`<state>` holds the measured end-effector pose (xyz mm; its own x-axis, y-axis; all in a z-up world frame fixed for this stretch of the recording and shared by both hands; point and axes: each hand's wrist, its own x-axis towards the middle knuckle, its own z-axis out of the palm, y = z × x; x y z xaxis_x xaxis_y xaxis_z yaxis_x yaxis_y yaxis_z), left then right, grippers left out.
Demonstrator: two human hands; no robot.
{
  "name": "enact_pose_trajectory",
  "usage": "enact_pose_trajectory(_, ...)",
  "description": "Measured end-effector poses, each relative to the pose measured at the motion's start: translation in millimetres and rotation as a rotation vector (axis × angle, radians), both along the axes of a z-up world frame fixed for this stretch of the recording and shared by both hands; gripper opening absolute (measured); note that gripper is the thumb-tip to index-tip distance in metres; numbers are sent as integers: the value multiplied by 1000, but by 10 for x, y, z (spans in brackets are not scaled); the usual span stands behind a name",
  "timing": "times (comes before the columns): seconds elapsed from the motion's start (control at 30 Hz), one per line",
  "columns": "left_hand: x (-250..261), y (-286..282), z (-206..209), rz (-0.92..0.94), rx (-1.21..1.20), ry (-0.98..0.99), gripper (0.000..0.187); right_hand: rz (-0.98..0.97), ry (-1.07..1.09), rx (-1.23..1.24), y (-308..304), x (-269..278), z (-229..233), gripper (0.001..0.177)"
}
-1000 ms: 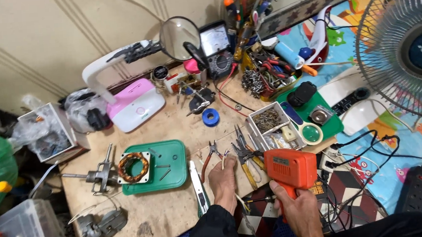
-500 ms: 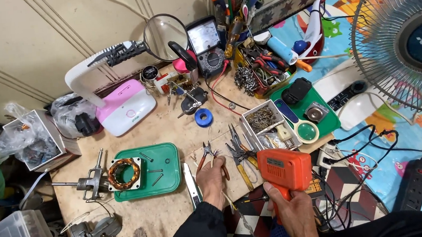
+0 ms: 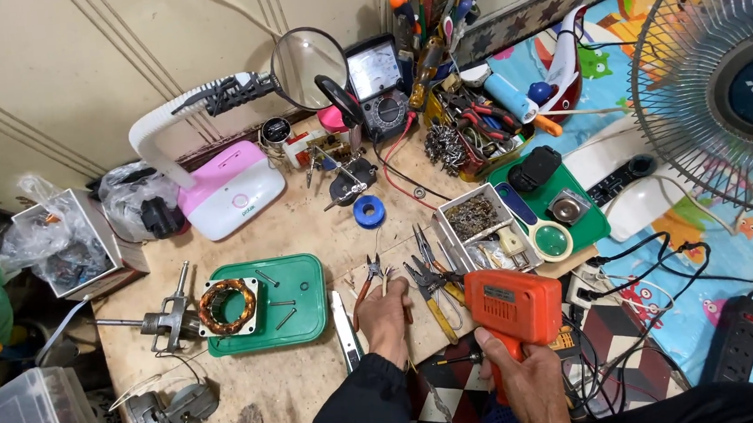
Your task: The person uses a heat gun to apply heat to a white electrical cord held in their left hand. They then use pliers to strip the insulation from the cord's end and continue heating the cord with the heat gun.
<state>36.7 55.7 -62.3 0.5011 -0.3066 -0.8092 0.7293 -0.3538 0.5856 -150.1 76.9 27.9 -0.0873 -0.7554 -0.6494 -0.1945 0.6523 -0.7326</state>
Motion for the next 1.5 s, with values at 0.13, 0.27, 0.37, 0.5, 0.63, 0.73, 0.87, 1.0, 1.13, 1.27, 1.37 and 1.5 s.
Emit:
enact_pose_trajectory(0.13, 70, 98, 300, 32, -75, -44, 102, 24, 0, -17, 22, 5, 11, 28)
enact_pose_trajectory(0.27, 102, 30, 711, -182, -34, -214, 21, 0, -59, -57, 26, 6, 5, 27)
enact_pose_trajectory(0.37, 227, -3, 751, -75, -138, -116, 15, -31, -68, -63, 32, 32, 168, 29)
enact_pose_trajectory(0.5, 284, 30, 697, 74, -288, 49, 8, -48, -73, -127, 46, 0, 170, 27)
enact_pose_trajectory(0.63, 228, 17, 631, 75, -372, 133, 14, -33, -96, -218, 24, -27, 204, 36)
enact_pose_trajectory(0.73, 192, -34, 714, 86, -403, 215, 20, -110, -122, -198, -20, -20, 251, 25)
enact_pose_trajectory(0.87, 101, -223, 729, 100, -491, 327, 18, -141, -140, -220, -103, -48, 162, 28)
enact_pose_trajectory(1.0, 0, -519, 808, 99, -516, 329, 20, -117, -95, -283, -295, 12, 312, 33)
enact_pose_trajectory(1.13, -81, -728, 734, 65, -493, 276, 10, -147, -51, -268, -473, 41, 371, 29)
enact_pose_trajectory(1.27, -90, -747, 718, 79, -481, 280, 13, -153, -90, -238, -521, 37, 325, 29)
enact_pose_trajectory(1.37, -82, -737, 724, 82, -471, 282, 13, -131, -93, -234, -531, 18, 233, 32)
enact_pose_trajectory(1.5, -71, -737, 711, 72, -495, 282, 9, -101, -63, -227, -516, 9, 198, 35)
